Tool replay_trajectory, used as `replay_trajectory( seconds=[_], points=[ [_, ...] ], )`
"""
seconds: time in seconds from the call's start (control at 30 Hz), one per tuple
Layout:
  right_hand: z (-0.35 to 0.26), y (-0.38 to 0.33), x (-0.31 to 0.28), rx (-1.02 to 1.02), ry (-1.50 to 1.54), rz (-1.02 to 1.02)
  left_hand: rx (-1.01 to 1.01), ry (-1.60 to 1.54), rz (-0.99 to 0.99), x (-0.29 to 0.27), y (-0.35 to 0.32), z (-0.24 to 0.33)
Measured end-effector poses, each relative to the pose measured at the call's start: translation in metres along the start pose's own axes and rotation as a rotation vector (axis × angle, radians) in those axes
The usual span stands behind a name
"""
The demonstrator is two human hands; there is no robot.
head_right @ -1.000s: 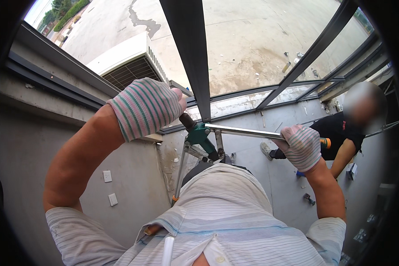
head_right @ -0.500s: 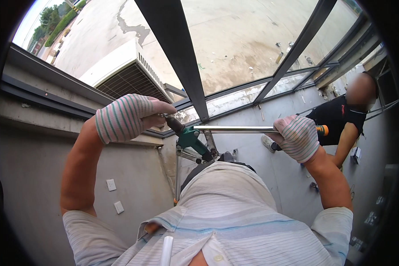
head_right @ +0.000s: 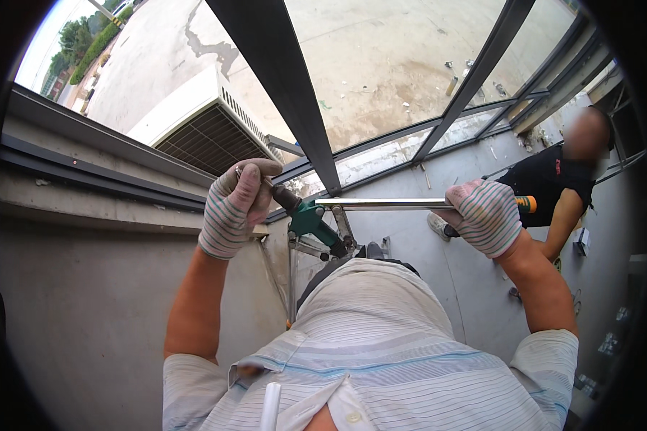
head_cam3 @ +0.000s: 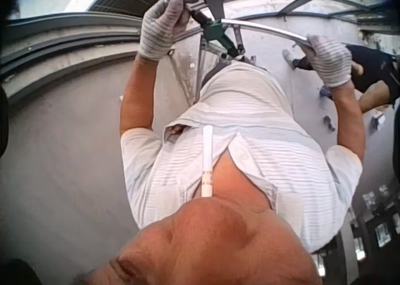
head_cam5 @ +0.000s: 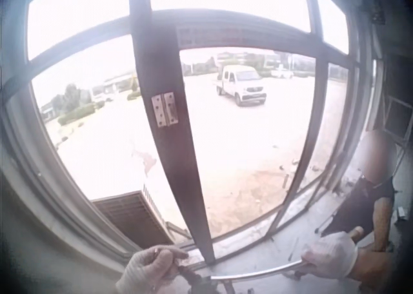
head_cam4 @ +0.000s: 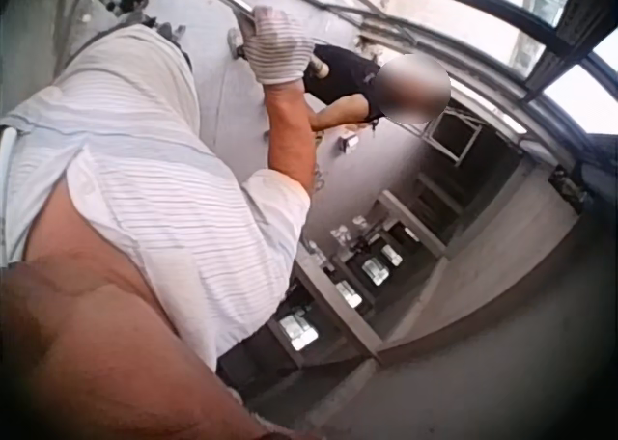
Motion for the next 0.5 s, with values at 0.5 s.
replay_trajectory(
  seconds=[0.5],
  points=[
    [0.017,0.008,0.011,-0.077,-0.062,0.043,-0.017,0.221,0.133,0.000,-0.003,-0.006]
  ],
)
Point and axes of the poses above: each hand's wrist, its own y-axis towards the middle knuckle, its own x-axis out of the palm, z = x × y, the point moved 5 cm from there along y, towards the middle knuckle
